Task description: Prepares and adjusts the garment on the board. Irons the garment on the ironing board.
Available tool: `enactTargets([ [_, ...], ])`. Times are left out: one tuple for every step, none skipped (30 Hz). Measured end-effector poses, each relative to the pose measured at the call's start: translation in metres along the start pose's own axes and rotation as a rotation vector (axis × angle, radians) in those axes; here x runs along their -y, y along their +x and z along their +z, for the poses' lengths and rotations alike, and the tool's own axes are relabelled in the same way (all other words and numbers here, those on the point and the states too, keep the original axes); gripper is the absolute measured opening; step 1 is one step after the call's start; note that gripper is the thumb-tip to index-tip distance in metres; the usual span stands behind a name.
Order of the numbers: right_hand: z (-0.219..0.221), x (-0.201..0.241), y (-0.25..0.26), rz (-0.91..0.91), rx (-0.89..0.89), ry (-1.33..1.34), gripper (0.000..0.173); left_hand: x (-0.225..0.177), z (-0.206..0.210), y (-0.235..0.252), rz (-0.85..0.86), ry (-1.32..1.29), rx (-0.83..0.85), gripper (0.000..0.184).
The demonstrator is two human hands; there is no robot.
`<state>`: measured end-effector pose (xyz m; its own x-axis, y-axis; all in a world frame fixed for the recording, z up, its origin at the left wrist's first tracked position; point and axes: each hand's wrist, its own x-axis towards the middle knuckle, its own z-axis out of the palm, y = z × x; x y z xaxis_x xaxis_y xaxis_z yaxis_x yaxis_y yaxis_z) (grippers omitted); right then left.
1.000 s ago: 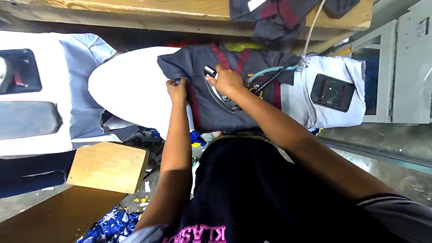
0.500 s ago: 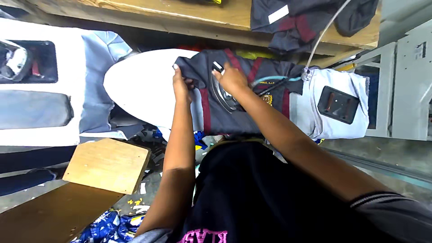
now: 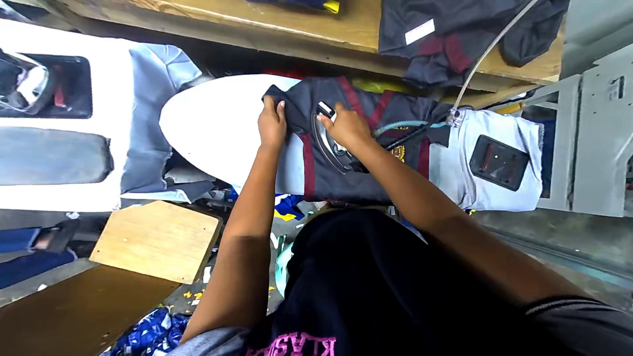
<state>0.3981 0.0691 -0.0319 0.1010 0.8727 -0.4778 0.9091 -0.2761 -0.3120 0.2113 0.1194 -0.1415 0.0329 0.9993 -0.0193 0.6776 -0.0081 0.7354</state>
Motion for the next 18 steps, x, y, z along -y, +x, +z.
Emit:
enactTargets([
  [-0.003, 0.004, 0.007, 0.001, -0.005, 0.007, 0.061, 0.001, -0.002, 0.001, -0.017, 0.034, 0.007, 0.044],
  [-0.004, 0.006, 0.012, -0.004, -0.007, 0.005, 0.061, 0.002, -0.002, 0.000, -0.036, 0.055, 0.012, 0.044],
  [-0.005, 0.006, 0.013, -0.015, -0.005, -0.004, 0.061, 0.004, -0.002, -0.001, -0.054, 0.067, 0.018, 0.043],
  [-0.004, 0.003, 0.011, -0.032, 0.001, -0.011, 0.061, 0.005, -0.001, -0.002, -0.069, 0.077, 0.025, 0.044],
  [-0.002, -0.002, 0.005, -0.055, 0.015, -0.021, 0.061, 0.007, -0.001, -0.003, -0.080, 0.087, 0.032, 0.044],
  [0.000, -0.008, -0.003, -0.079, 0.032, -0.036, 0.061, 0.008, -0.002, -0.004, -0.084, 0.089, 0.038, 0.043],
  [0.003, -0.015, -0.011, -0.105, 0.049, -0.049, 0.061, 0.007, -0.003, -0.006, -0.089, 0.081, 0.050, 0.044],
  [0.006, -0.020, -0.019, -0.121, 0.069, -0.068, 0.061, 0.007, -0.004, -0.007, -0.091, 0.067, 0.050, 0.043],
  [0.008, -0.024, -0.026, -0.125, 0.092, -0.091, 0.060, 0.008, -0.004, -0.008, -0.099, 0.047, 0.044, 0.043],
  [0.010, -0.025, -0.029, -0.127, 0.100, -0.105, 0.059, 0.009, -0.004, -0.009, -0.111, 0.021, 0.035, 0.043],
  [0.011, -0.025, -0.029, -0.130, 0.094, -0.111, 0.060, 0.010, -0.004, -0.008, -0.124, -0.004, 0.025, 0.042],
  [0.012, -0.022, -0.026, -0.128, 0.081, -0.108, 0.060, 0.011, -0.005, -0.008, -0.136, -0.028, 0.015, 0.043],
  [0.011, -0.018, -0.022, -0.124, 0.072, -0.101, 0.060, 0.011, -0.004, -0.007, -0.145, -0.053, 0.002, 0.043],
  [0.009, -0.013, -0.016, -0.123, 0.065, -0.092, 0.060, 0.011, -0.004, -0.007, -0.151, -0.077, -0.013, 0.042],
  [0.008, -0.009, -0.011, -0.127, 0.056, -0.084, 0.061, 0.011, -0.004, -0.008, -0.152, -0.097, -0.028, 0.042],
  [0.007, -0.006, -0.008, -0.134, 0.055, -0.079, 0.061, 0.012, -0.003, -0.008, -0.150, -0.117, -0.039, 0.042],
  [0.006, -0.005, -0.008, -0.145, 0.059, -0.080, 0.060, 0.013, -0.002, -0.007, -0.155, -0.130, -0.045, 0.041],
  [0.006, -0.007, -0.010, -0.161, 0.070, -0.089, 0.060, 0.014, -0.002, -0.007, -0.165, -0.142, -0.046, 0.042],
])
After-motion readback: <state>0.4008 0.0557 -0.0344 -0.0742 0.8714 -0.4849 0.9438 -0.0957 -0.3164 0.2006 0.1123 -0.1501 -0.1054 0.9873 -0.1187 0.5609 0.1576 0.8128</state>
